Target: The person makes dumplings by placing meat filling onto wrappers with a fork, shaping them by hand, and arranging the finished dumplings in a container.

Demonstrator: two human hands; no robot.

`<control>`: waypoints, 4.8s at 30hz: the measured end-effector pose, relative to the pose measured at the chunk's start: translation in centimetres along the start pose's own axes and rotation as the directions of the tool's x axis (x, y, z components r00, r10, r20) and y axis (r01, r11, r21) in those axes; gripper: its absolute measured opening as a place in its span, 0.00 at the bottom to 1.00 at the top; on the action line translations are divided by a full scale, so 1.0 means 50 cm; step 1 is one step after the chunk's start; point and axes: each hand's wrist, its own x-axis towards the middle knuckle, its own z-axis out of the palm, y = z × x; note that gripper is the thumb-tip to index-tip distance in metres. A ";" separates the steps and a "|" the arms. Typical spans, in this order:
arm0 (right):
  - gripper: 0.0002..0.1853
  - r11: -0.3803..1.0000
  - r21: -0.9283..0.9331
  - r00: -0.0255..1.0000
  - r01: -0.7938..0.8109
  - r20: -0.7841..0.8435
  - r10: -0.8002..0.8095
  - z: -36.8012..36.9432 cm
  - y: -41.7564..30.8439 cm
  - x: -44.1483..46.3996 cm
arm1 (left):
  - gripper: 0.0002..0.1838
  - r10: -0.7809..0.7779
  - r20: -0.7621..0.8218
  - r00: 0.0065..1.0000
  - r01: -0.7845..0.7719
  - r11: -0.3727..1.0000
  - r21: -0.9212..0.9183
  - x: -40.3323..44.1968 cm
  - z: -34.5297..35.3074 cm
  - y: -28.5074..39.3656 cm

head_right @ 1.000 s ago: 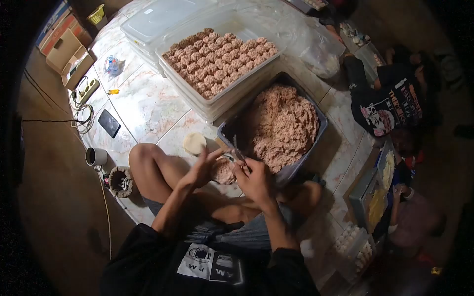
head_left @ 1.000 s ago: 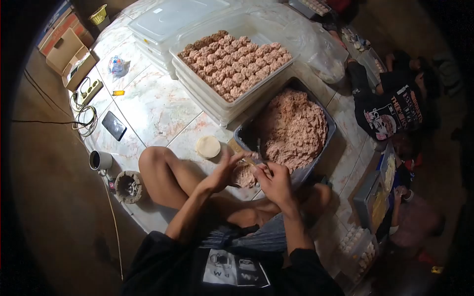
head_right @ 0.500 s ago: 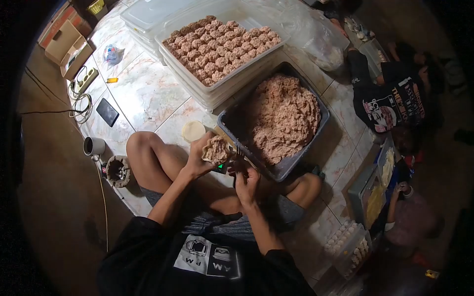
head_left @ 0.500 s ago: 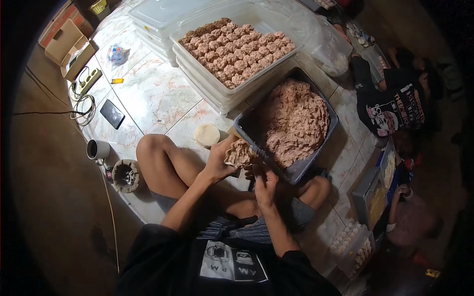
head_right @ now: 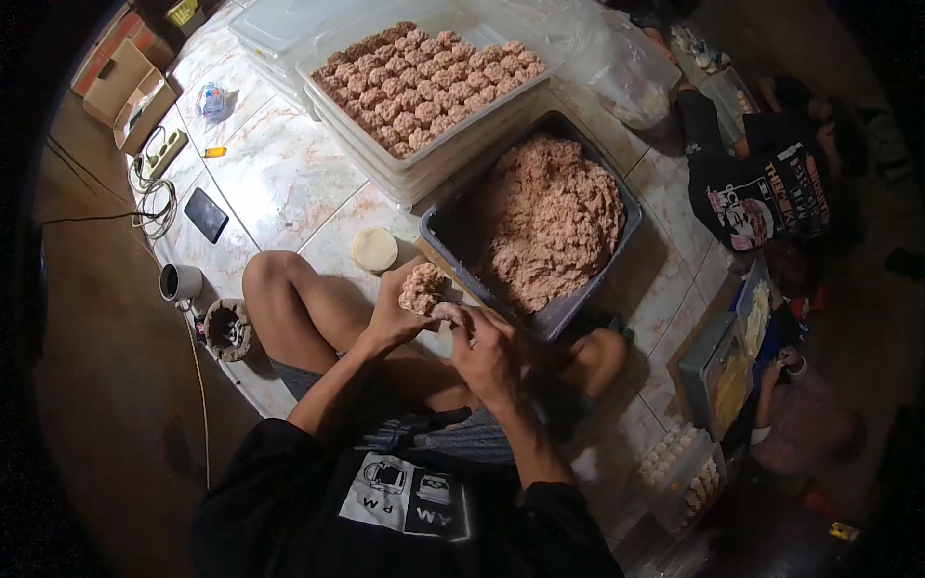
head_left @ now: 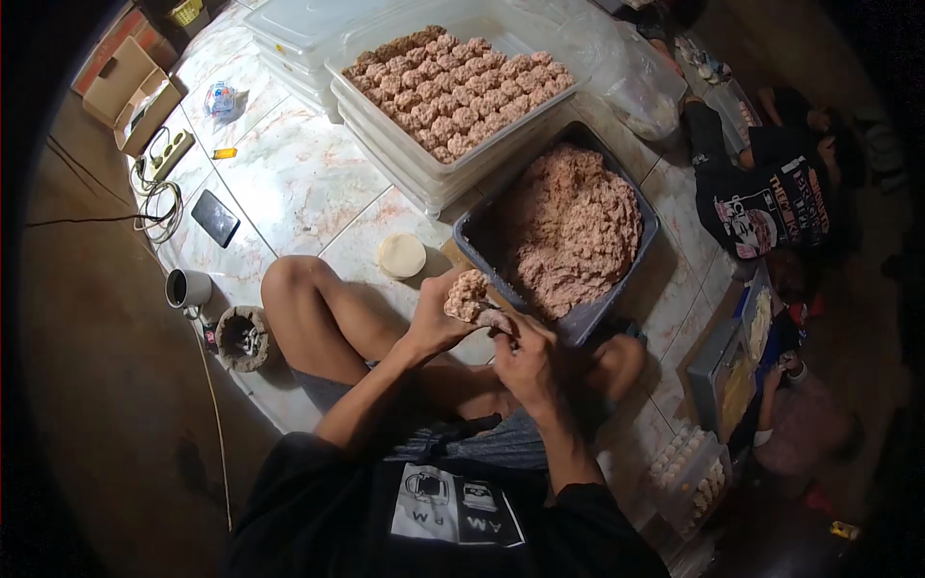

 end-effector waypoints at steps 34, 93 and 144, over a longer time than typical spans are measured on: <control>0.10 0.991 -0.001 0.989 -0.136 0.065 0.136 -0.049 0.043 -0.013 | 0.22 -0.093 0.033 0.995 0.094 0.995 -0.019 0.014 -0.033 -0.010; 0.14 0.845 -0.503 0.926 0.182 0.376 0.025 -0.097 -0.082 0.042 | 0.15 -0.075 0.368 0.927 0.074 0.997 0.017 0.014 -0.022 -0.035; 0.13 0.785 -0.339 0.849 0.518 0.318 -0.423 -0.097 -0.149 0.692 | 0.16 -0.088 -0.258 0.962 0.116 0.989 0.095 0.031 -0.070 -0.006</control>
